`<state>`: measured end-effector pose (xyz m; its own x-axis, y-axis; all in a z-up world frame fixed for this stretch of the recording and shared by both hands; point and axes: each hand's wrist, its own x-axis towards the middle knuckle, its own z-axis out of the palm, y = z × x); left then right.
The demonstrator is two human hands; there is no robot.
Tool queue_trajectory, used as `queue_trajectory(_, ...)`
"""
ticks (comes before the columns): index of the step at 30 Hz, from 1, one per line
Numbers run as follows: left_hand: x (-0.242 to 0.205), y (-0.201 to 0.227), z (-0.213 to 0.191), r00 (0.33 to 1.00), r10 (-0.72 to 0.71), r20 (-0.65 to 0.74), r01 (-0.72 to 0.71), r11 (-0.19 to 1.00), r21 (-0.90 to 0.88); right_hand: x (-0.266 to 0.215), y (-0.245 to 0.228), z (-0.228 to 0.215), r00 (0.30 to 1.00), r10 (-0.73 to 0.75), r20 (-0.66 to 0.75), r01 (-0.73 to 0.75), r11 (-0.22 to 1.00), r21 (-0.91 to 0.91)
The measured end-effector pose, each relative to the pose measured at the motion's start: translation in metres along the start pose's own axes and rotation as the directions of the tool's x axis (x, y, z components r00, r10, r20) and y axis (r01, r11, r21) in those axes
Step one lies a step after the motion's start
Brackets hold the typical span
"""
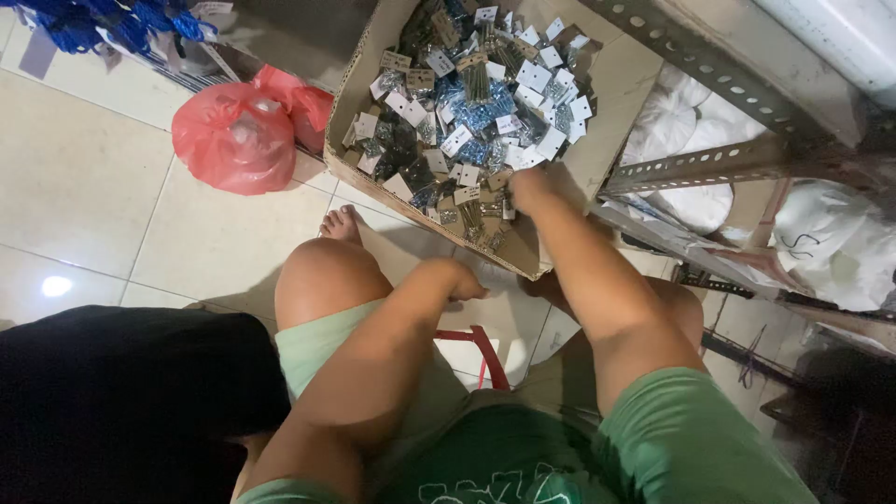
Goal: Stocking small hardware items from a box onto a display rack
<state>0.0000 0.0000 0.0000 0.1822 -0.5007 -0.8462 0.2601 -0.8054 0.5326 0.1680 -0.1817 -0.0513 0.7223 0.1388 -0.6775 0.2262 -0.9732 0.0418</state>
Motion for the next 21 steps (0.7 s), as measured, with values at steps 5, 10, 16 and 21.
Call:
queue_trajectory(5,-0.026,0.007,-0.016,1.000,0.004,-0.007,-0.004,1.000,-0.006,-0.016,-0.025,-0.011,0.999,0.036,0.024,-0.034,0.996,-0.087)
queue_trajectory(10,0.032,-0.013,-0.011,1.000,-0.010,-0.029,0.008,0.997,-0.073,-0.009,-0.018,-0.016,0.996,0.025,0.082,-0.027,0.999,0.017)
queue_trajectory(16,-0.019,-0.006,-0.028,0.995,0.002,-0.098,-0.004,1.000,-0.023,-0.131,-0.021,-0.097,0.961,-0.101,-0.259,0.235,0.794,0.561)
queue_trajectory(21,-0.057,0.023,-0.041,0.907,0.264,-0.328,-0.238,0.964,0.117,-0.253,-0.023,-0.135,0.898,-0.093,-0.431,0.418,0.491,0.765)
